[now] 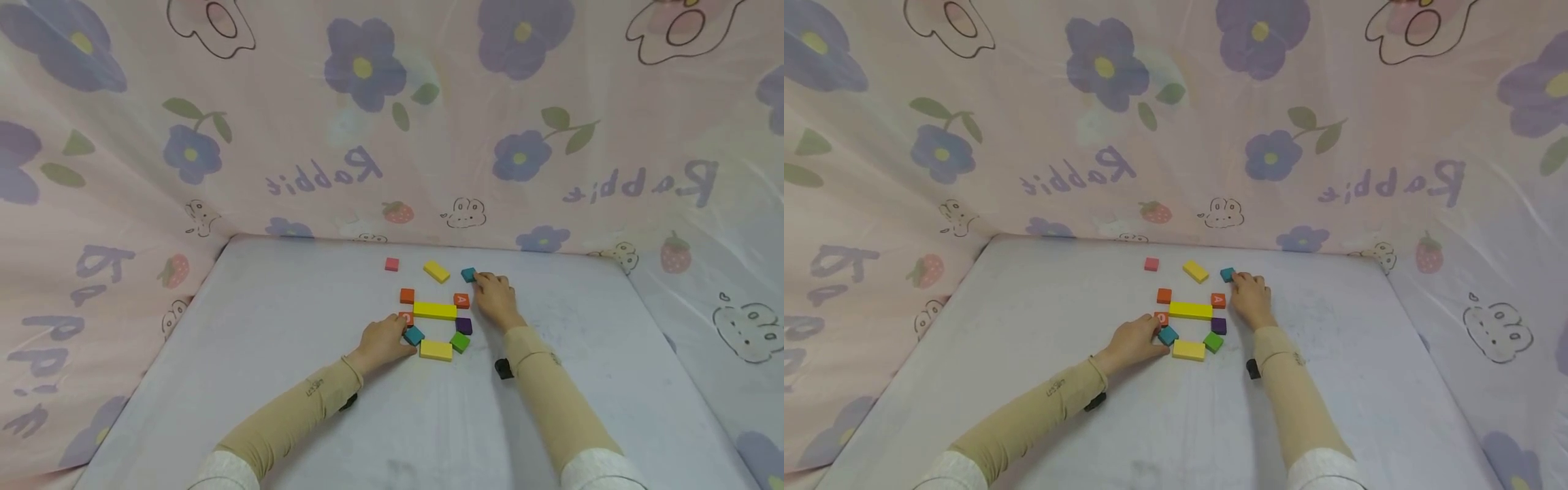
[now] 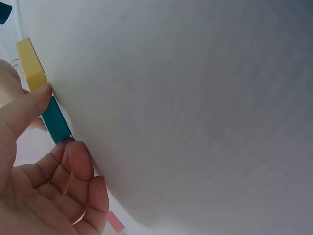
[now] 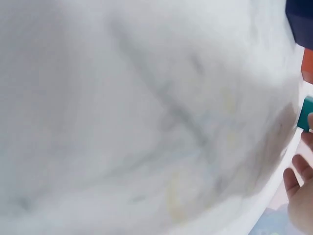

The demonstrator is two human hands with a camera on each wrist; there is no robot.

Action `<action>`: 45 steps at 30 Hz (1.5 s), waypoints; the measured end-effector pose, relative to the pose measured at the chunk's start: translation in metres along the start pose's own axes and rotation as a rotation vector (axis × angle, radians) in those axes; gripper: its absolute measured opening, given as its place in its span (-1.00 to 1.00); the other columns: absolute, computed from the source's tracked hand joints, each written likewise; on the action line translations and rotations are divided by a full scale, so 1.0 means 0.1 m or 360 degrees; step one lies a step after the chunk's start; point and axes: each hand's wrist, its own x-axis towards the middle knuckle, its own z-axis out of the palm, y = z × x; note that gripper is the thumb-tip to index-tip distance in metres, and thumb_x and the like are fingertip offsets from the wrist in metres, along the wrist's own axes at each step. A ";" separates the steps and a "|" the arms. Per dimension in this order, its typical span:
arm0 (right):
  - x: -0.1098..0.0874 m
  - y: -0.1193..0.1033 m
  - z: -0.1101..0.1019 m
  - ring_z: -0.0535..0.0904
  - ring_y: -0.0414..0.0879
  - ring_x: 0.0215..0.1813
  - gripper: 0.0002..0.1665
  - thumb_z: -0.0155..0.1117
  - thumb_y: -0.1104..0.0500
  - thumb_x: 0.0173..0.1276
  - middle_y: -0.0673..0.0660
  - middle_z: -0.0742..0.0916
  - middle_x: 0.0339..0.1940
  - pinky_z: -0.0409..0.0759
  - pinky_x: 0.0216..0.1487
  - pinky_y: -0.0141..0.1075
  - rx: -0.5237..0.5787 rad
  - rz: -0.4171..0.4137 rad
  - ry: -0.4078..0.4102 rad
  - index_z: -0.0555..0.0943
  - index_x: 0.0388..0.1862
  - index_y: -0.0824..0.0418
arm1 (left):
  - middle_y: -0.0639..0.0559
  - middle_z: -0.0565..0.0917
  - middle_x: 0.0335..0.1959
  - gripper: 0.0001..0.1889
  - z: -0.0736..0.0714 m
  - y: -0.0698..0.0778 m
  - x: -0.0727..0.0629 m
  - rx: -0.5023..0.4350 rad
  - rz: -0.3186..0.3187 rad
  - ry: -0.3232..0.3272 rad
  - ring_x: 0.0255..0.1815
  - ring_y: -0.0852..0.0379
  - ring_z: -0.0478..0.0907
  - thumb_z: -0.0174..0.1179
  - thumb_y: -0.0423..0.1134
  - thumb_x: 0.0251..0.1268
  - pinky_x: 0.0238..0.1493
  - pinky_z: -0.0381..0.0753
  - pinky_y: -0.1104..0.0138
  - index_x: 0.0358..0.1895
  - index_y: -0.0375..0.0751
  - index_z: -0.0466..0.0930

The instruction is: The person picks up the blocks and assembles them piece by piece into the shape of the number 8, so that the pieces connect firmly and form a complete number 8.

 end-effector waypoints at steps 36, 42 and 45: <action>-0.11 0.00 0.06 0.27 0.26 0.25 -0.52 -0.12 0.17 0.44 0.19 0.51 0.28 0.23 0.21 0.15 0.0051 -0.0303 -0.0027 0.40 0.31 0.15 | 0.03 0.53 -0.42 -0.62 -0.02 0.02 0.01 -0.0057 -0.0022 -0.0039 -0.54 0.20 0.40 0.35 0.02 0.00 -0.53 0.35 0.39 -0.27 -0.18 0.51; -0.12 0.01 0.06 0.26 0.26 0.27 -0.53 -0.16 0.16 0.46 0.17 0.50 0.29 0.22 0.22 0.15 0.0052 -0.0320 -0.0035 0.40 0.31 0.13 | 0.06 0.53 -0.40 -0.59 0.00 0.03 0.03 0.0001 -0.0049 -0.0049 -0.55 0.22 0.36 0.34 0.07 0.01 -0.55 0.30 0.43 -0.23 -0.16 0.52; -0.12 0.02 0.07 0.26 0.25 0.28 -0.53 -0.19 0.16 0.47 0.16 0.50 0.30 0.22 0.21 0.16 0.0066 -0.0342 -0.0043 0.40 0.31 0.13 | 0.06 0.53 -0.40 -0.58 0.00 0.03 0.03 0.0006 -0.0052 -0.0055 -0.55 0.22 0.36 0.34 0.07 0.00 -0.54 0.30 0.43 -0.22 -0.16 0.52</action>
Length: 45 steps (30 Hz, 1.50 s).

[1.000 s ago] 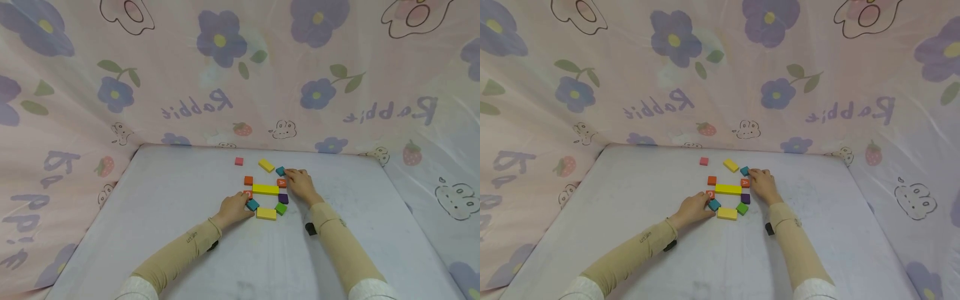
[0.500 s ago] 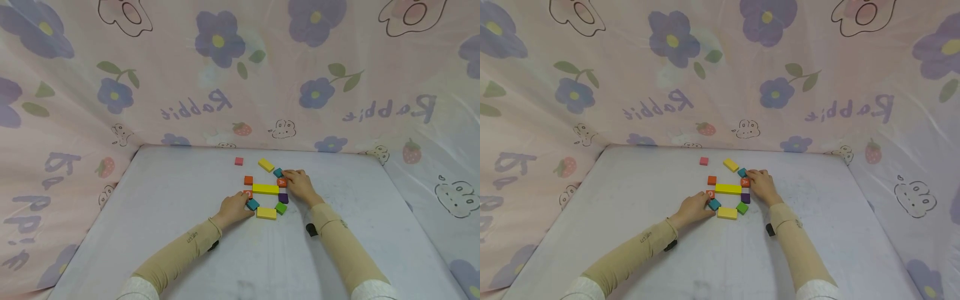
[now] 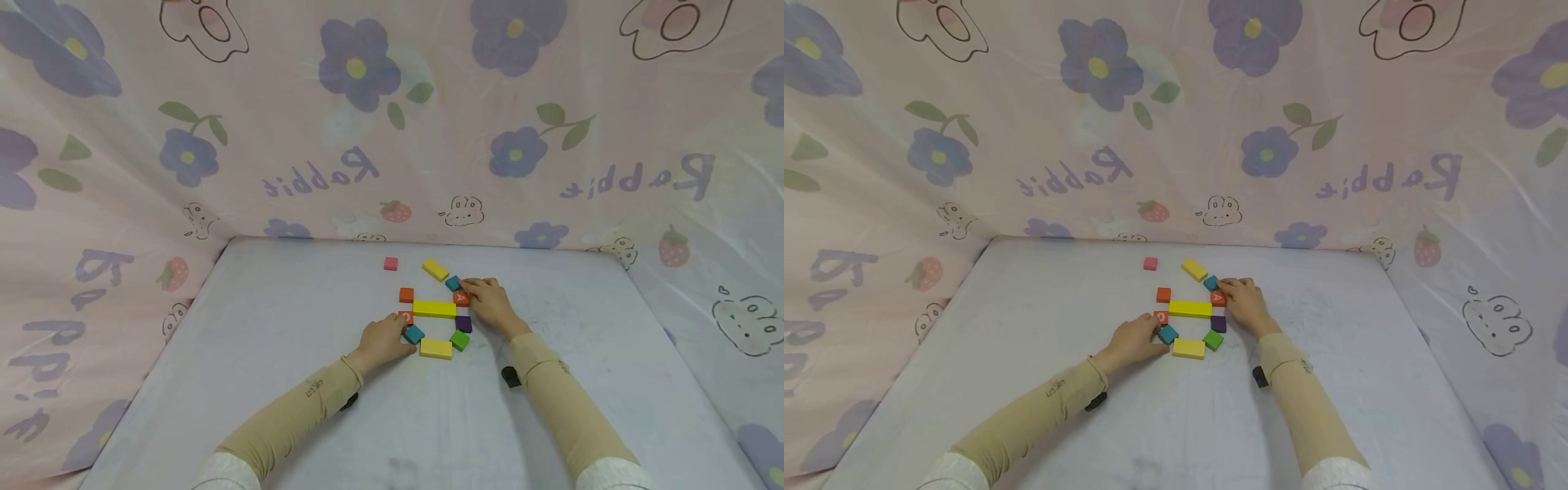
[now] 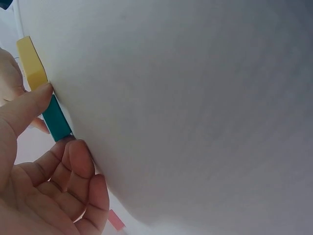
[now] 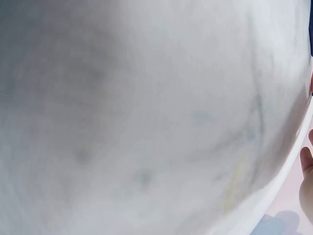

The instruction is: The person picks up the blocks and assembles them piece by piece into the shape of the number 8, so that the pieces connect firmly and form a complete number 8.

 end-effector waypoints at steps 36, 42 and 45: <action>0.00 0.00 -0.05 0.23 0.26 0.31 -0.48 -0.06 0.27 0.40 0.13 0.47 0.34 0.22 0.25 0.21 -0.0168 0.0003 -0.0088 0.35 0.34 0.11 | -0.10 0.50 0.09 -0.54 -0.42 -0.26 0.63 0.0201 -0.0067 0.0211 0.03 -0.06 0.48 0.10 0.00 0.30 0.02 0.49 0.07 0.13 -0.24 0.46; 0.00 -0.03 -0.04 0.23 0.26 0.31 -0.47 -0.07 0.31 0.38 0.11 0.47 0.34 0.21 0.26 0.21 -0.0140 0.0022 -0.0095 0.36 0.33 0.10 | -0.06 0.44 0.20 -0.49 -0.40 -0.32 0.80 0.0312 -0.0209 0.0182 0.17 -0.05 0.38 -0.04 0.11 0.36 0.16 0.38 0.06 0.20 -0.17 0.43; 0.00 -0.03 -0.03 0.23 0.26 0.32 -0.46 -0.07 0.32 0.37 0.11 0.47 0.34 0.21 0.26 0.21 -0.0146 0.0019 -0.0092 0.37 0.33 0.10 | -0.04 0.43 0.21 -0.47 -0.40 -0.34 0.85 0.0317 -0.0273 0.0149 0.21 -0.05 0.35 -0.08 0.13 0.38 0.20 0.34 0.05 0.23 -0.14 0.40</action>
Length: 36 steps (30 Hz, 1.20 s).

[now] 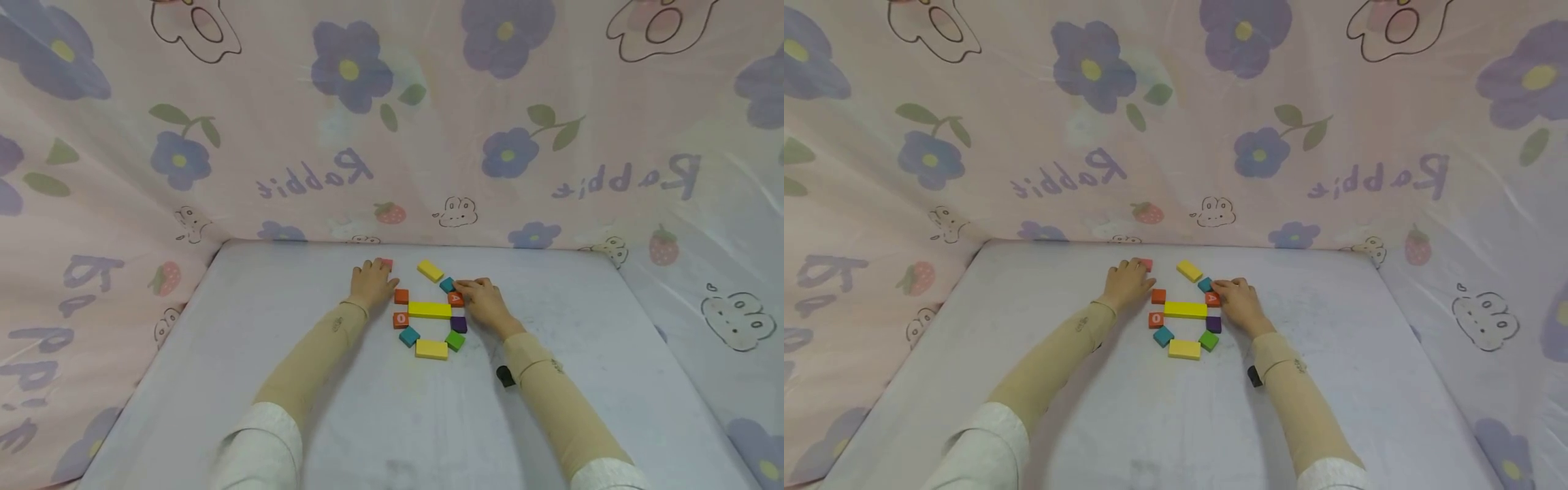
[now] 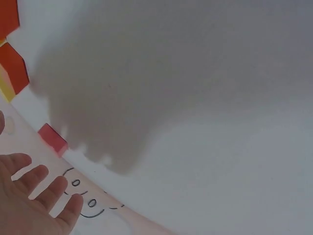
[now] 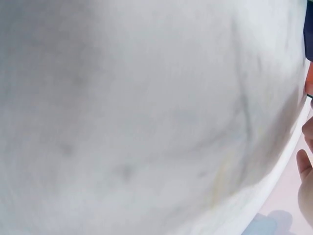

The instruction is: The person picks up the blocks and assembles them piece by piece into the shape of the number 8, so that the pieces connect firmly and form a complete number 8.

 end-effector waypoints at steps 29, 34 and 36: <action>-0.02 -0.01 -0.01 0.26 0.25 0.30 -0.51 -0.07 0.27 0.41 0.10 0.50 0.32 0.24 0.24 0.19 -0.0001 -0.0002 0.0033 0.38 0.32 0.08 | 0.19 0.13 0.48 -0.46 0.13 -0.07 0.01 -0.0292 0.0087 -0.0253 0.46 -0.03 0.12 -0.51 0.06 0.48 0.40 0.10 -0.01 0.41 0.07 0.16; -0.02 -0.01 0.00 0.26 0.27 0.30 -0.51 -0.07 0.26 0.42 0.11 0.49 0.32 0.23 0.24 0.19 0.0003 0.0001 0.0034 0.38 0.32 0.09 | 0.20 0.10 0.49 -0.48 0.15 -0.07 -0.02 -0.0350 0.0167 -0.0281 0.48 -0.04 0.08 -0.49 0.04 0.50 0.42 0.07 -0.01 0.43 0.06 0.10; -0.02 -0.01 0.00 0.26 0.28 0.30 -0.51 -0.07 0.28 0.42 0.13 0.49 0.32 0.24 0.23 0.21 0.0002 -0.0003 0.0037 0.38 0.32 0.10 | 0.20 0.09 0.49 -0.48 0.16 -0.05 -0.02 -0.0364 0.0204 -0.0298 0.49 -0.03 0.06 -0.47 0.05 0.50 0.42 0.07 -0.01 0.44 0.07 0.08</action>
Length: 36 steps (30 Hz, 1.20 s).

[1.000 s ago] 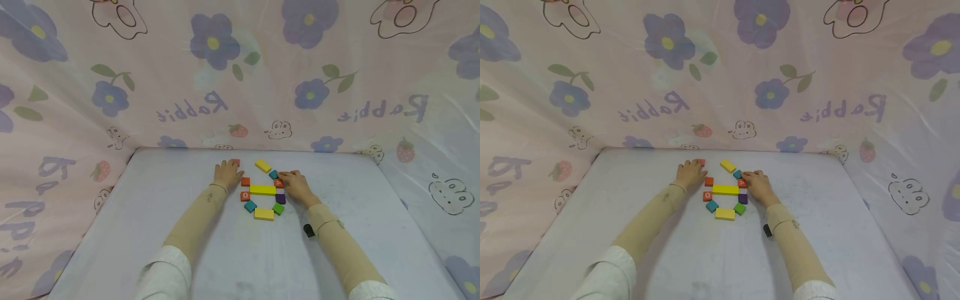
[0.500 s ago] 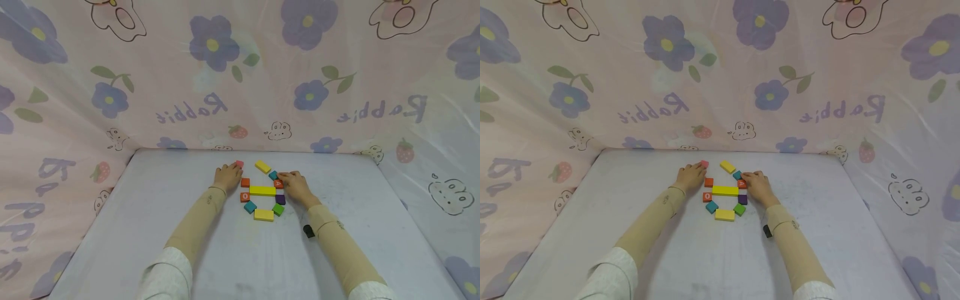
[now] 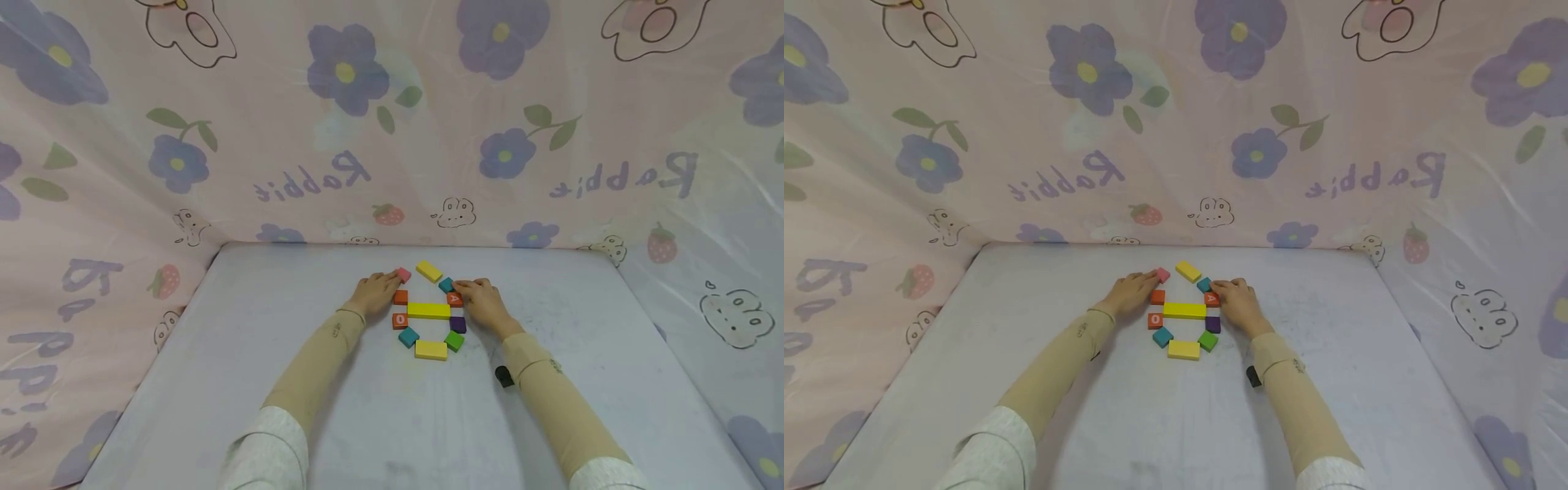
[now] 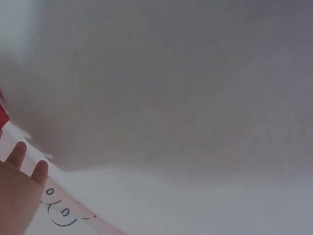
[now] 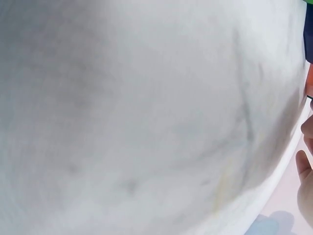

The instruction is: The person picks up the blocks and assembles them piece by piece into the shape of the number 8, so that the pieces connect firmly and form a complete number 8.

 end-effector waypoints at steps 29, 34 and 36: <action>-0.02 -0.05 0.01 0.25 0.31 0.29 -0.44 -0.06 0.32 0.33 0.12 0.48 0.34 0.27 0.19 0.21 -0.0027 0.0024 -0.0001 0.36 0.33 0.11 | 0.20 0.07 0.49 -0.47 0.06 0.03 0.00 0.0036 0.0161 -0.0084 0.50 0.09 0.06 -0.41 0.07 0.50 0.47 0.05 0.18 0.44 0.04 0.07; -0.03 -0.05 0.02 0.26 0.32 0.28 -0.42 -0.07 0.34 0.32 0.15 0.46 0.35 0.28 0.17 0.22 -0.0030 0.0021 0.0001 0.34 0.34 0.13 | 0.22 0.05 0.50 -0.46 0.07 0.02 0.00 -0.0009 0.0132 -0.0110 0.51 0.10 0.04 -0.42 0.10 0.49 0.47 0.03 0.16 0.45 0.08 0.02; -0.03 -0.05 0.02 0.26 0.32 0.28 -0.40 -0.07 0.34 0.31 0.14 0.45 0.36 0.27 0.18 0.22 -0.0014 0.0023 -0.0003 0.33 0.35 0.12 | 0.22 0.05 0.50 -0.46 0.06 0.02 0.00 -0.0024 0.0132 -0.0114 0.51 0.09 0.04 -0.42 0.10 0.49 0.47 0.02 0.14 0.46 0.09 0.01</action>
